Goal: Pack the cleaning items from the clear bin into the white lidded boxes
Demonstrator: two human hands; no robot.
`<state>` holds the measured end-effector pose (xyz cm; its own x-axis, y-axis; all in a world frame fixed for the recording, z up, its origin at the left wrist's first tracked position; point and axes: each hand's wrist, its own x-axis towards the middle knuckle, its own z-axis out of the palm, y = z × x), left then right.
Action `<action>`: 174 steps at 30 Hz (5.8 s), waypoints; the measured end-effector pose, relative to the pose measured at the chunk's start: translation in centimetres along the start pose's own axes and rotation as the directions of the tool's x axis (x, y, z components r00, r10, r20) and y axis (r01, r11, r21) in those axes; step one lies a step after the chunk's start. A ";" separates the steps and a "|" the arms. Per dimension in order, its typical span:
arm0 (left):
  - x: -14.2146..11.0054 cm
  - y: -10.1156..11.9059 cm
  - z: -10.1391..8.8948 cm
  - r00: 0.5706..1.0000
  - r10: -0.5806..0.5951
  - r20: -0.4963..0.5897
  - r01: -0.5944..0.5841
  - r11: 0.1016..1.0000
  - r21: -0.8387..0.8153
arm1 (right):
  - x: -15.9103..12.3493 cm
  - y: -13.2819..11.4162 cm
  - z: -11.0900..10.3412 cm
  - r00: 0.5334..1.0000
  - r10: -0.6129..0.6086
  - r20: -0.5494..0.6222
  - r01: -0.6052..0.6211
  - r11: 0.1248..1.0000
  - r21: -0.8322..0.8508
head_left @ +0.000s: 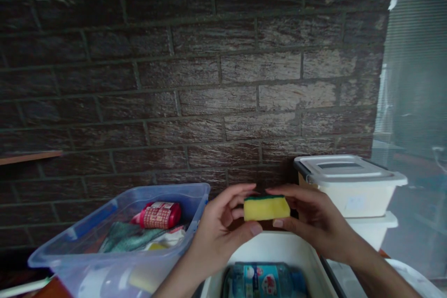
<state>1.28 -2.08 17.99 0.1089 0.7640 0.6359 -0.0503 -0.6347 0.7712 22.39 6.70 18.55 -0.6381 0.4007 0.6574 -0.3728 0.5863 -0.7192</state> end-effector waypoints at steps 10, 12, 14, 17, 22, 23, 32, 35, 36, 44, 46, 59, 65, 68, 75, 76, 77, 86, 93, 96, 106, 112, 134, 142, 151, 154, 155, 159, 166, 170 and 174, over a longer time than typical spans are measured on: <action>-0.3 0.3 -0.2 0.994 0.101 -0.029 -0.091 0.964 0.250 | 0.0 -0.7 0.2 0.999 -0.038 0.025 0.038 0.999 -0.013; -0.5 0.2 -0.2 0.996 0.086 -0.029 -0.077 0.968 0.240 | -0.1 -0.7 0.3 0.999 -0.031 0.023 0.031 0.999 -0.011; -0.7 0.0 -0.1 0.999 0.044 -0.032 -0.038 0.985 0.169 | -0.1 -0.7 0.2 1.000 0.020 0.015 -0.021 0.998 0.054; -0.8 0.0 0.0 0.999 -0.038 -0.023 0.039 0.997 0.065 | -0.1 -0.5 0.1 0.988 0.158 0.001 -0.156 0.974 0.165; -0.7 0.4 0.4 0.993 -0.116 0.034 0.115 0.993 0.024 | 0.3 -0.1 0.0 0.956 0.280 -0.093 -0.262 0.950 0.170; -0.6 0.4 0.5 0.989 -0.138 0.046 0.137 0.990 0.037 | 0.4 -0.1 0.0 0.947 0.307 -0.096 -0.287 0.941 0.177; 0.3 0.4 0.2 0.961 -0.256 -0.105 0.259 0.966 0.017 | 0.0 0.0 0.1 0.967 0.245 -0.066 -0.234 0.962 0.138; 0.4 0.3 0.0 0.959 -0.262 -0.107 0.266 0.964 0.024 | 0.0 0.1 0.3 0.992 0.124 -0.016 -0.121 0.984 0.132; 0.4 0.2 0.0 0.964 -0.247 -0.097 0.251 0.967 0.032 | 0.1 0.1 0.4 0.994 0.104 -0.016 -0.101 0.987 0.123; -0.2 0.3 0.7 0.989 -0.122 -0.081 0.137 0.966 0.221 | 0.4 -0.4 0.4 0.991 0.135 0.019 -0.136 0.975 0.176; -0.2 0.6 1.0 0.992 -0.111 -0.060 0.121 0.972 0.200 | 0.3 -0.5 0.4 0.994 0.105 0.031 -0.108 0.981 0.164; -0.3 0.6 1.5 0.982 -0.179 -0.062 0.184 0.979 0.090 | 0.0 -0.8 0.5 0.982 0.190 0.020 -0.191 0.979 0.071; -0.3 0.9 1.1 0.980 -0.197 -0.007 0.197 0.980 0.009 | 0.3 -1.5 -0.2 0.970 0.238 0.043 -0.241 0.968 0.066; -0.3 0.8 0.8 0.984 -0.178 0.003 0.178 0.984 -0.023 | 0.2 -1.5 -0.4 0.966 0.256 0.022 -0.257 0.964 0.065; -0.3 0.4 0.4 0.980 -0.194 0.031 0.196 0.977 -0.079 | 0.0 -1.5 -0.8 0.966 0.257 0.014 -0.257 0.966 0.023; -0.3 0.4 0.4 0.981 -0.193 0.028 0.195 0.977 -0.082 | 0.0 -1.5 -0.8 0.967 0.254 0.018 -0.254 0.967 0.016; -0.3 0.4 0.4 0.982 -0.188 0.026 0.190 0.978 -0.083 | 0.0 -1.6 -0.9 0.968 0.250 0.026 -0.251 0.968 0.011; -0.5 0.5 0.1 0.983 -0.171 0.072 0.179 0.977 -0.116 | -0.1 -1.6 -1.1 0.975 0.223 0.016 -0.223 0.975 -0.013; -0.5 0.6 0.2 0.976 -0.204 0.069 0.210 0.973 -0.094 | 0.1 -1.4 -1.4 0.982 0.186 0.021 -0.185 0.982 -0.036; -0.4 0.7 0.1 0.976 -0.197 0.090 0.206 0.973 -0.107 | 0.1 -1.4 -1.5 0.983 0.181 0.034 -0.180 0.983 -0.033; -0.1 0.9 0.5 0.988 -0.138 0.068 0.146 0.980 -0.136 | 0.0 -1.0 -1.7 0.979 0.189 0.078 -0.193 0.980 0.047; 0.1 1.0 0.7 0.996 -0.080 0.031 0.083 0.990 -0.117 | -0.1 -1.2 -1.3 0.977 0.187 0.098 -0.201 0.968 0.149; 0.4 0.8 0.8 0.997 -0.047 -0.064 0.049 0.998 0.030 | 0.1 -1.4 -1.1 0.986 0.161 0.032 -0.164 0.976 0.145; 0.3 0.6 1.2 0.999 0.028 -0.032 -0.026 0.998 0.048 | 0.4 -1.3 -1.2 0.987 0.140 -0.072 -0.138 0.990 0.041; 0.3 0.4 1.3 0.998 0.018 -0.063 -0.012 0.995 0.100 | 0.4 -1.1 -0.6 0.994 0.095 0.049 -0.098 0.992 0.082; 0.0 0.2 1.7 0.999 0.000 -0.035 0.003 0.995 0.099 | 0.4 -0.6 -0.2 0.996 0.077 0.050 -0.079 0.996 0.043; -0.1 0.1 1.7 1.000 -0.012 -0.027 0.015 0.995 0.100 | 0.4 -0.5 -0.2 0.996 0.071 0.045 -0.072 0.997 0.028; -0.4 0.0 1.7 0.998 -0.050 -0.028 0.053 0.993 0.108 | 0.3 -0.3 -0.2 0.997 0.066 0.037 -0.065 0.998 -0.017; -0.1 0.3 1.6 0.995 -0.058 -0.082 0.067 0.991 0.113 | 0.2 -1.1 -0.8 0.992 0.101 0.077 -0.099 0.995 -0.018; 0.3 1.3 1.9 0.991 -0.039 -0.129 0.058 0.987 0.150 | 0.2 -1.3 -1.7 0.989 0.138 0.045 -0.134 0.987 -0.090; 0.6 2.0 2.0 0.990 -0.002 -0.144 0.031 0.980 0.199 | 0.2 -1.4 -1.8 0.991 0.135 0.022 -0.132 0.983 -0.127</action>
<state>3.21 -3.15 19.82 -0.0349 0.7739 0.6324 0.1514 -0.6213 0.7688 23.99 7.21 20.13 -0.6976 0.4606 0.5488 -0.1969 0.6132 -0.7650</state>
